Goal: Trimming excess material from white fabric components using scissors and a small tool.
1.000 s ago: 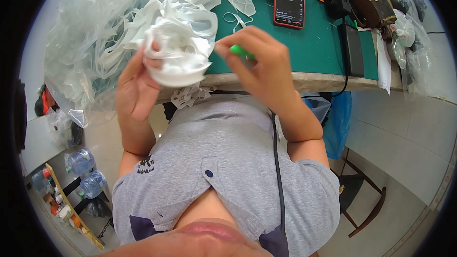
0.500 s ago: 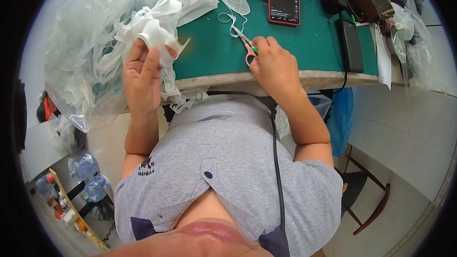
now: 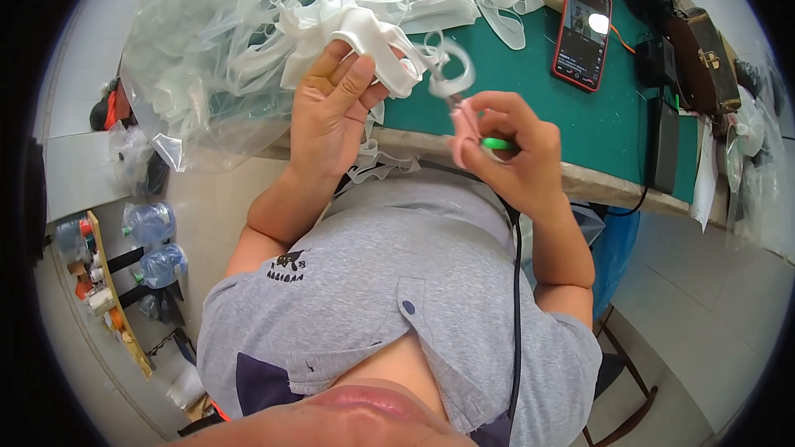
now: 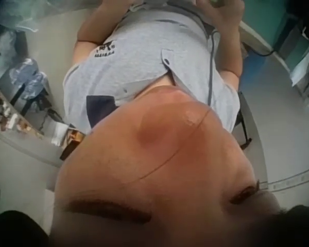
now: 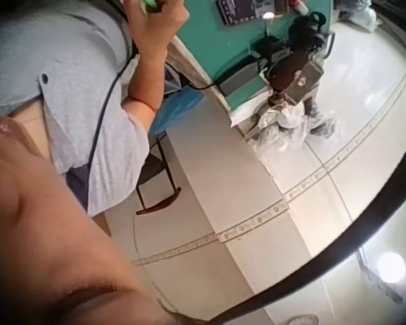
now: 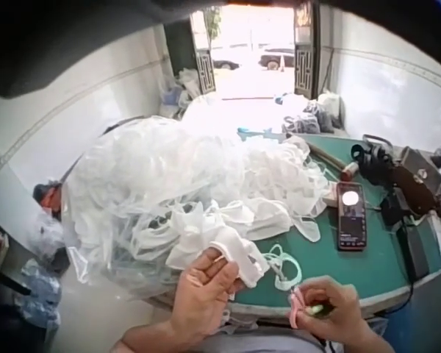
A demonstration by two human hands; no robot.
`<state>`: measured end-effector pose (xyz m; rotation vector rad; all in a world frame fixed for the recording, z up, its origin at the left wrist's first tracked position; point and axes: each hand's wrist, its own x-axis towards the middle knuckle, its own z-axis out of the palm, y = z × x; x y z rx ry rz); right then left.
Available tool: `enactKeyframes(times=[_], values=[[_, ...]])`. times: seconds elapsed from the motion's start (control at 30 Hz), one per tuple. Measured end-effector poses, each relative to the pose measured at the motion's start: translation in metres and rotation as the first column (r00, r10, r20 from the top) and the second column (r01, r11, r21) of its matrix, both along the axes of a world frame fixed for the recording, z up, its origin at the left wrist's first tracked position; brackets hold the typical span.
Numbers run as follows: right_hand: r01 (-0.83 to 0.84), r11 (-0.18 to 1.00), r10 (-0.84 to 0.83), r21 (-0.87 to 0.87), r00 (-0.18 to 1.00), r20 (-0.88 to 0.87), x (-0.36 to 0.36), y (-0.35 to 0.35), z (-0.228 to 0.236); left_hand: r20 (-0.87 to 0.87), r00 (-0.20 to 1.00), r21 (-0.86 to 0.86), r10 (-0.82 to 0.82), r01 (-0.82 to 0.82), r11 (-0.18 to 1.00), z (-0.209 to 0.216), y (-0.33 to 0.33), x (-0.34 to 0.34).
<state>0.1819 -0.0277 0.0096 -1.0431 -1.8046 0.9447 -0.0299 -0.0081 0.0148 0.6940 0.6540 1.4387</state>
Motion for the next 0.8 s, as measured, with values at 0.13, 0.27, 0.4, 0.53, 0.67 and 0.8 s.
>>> enactKeyframes(times=[0.13, 0.27, 0.4, 0.53, 0.67, 0.8], values=[[0.085, 0.971, -0.122, -0.224, 0.98, -0.16, -0.015, 0.003, -0.01, 0.0, 1.0, 0.026, -0.023, 0.023, 0.999, -0.003, 0.0, -0.003], [0.09, 0.909, -0.242, -0.407, 0.908, -0.341, -0.011, 0.002, -0.006, 0.013, 1.0, 0.024, 0.0, 0.0, 1.0, -0.003, 0.0, -0.003], [0.126, 0.992, -0.125, -0.022, 0.992, 0.017, -0.024, -0.004, -0.003, 0.022, 0.999, 0.004, -0.032, 0.032, 0.999, -0.005, -0.001, -0.001], [0.119, 0.992, -0.122, 0.053, 0.991, 0.059, -0.028, 0.001, -0.016, 0.039, 0.999, 0.006, -0.027, 0.026, 1.0, -0.003, -0.002, 0.005], [0.134, 0.99, -0.137, 0.05, 0.988, 0.072, -0.03, -0.001, -0.018, 0.055, 0.998, 0.008, -0.031, 0.03, 1.0, -0.006, -0.003, 0.006], [0.137, 0.989, -0.141, 0.056, 0.986, 0.083, -0.028, -0.003, -0.019, 0.032, 0.999, 0.012, -0.013, 0.013, 1.0, -0.007, -0.003, 0.007]])
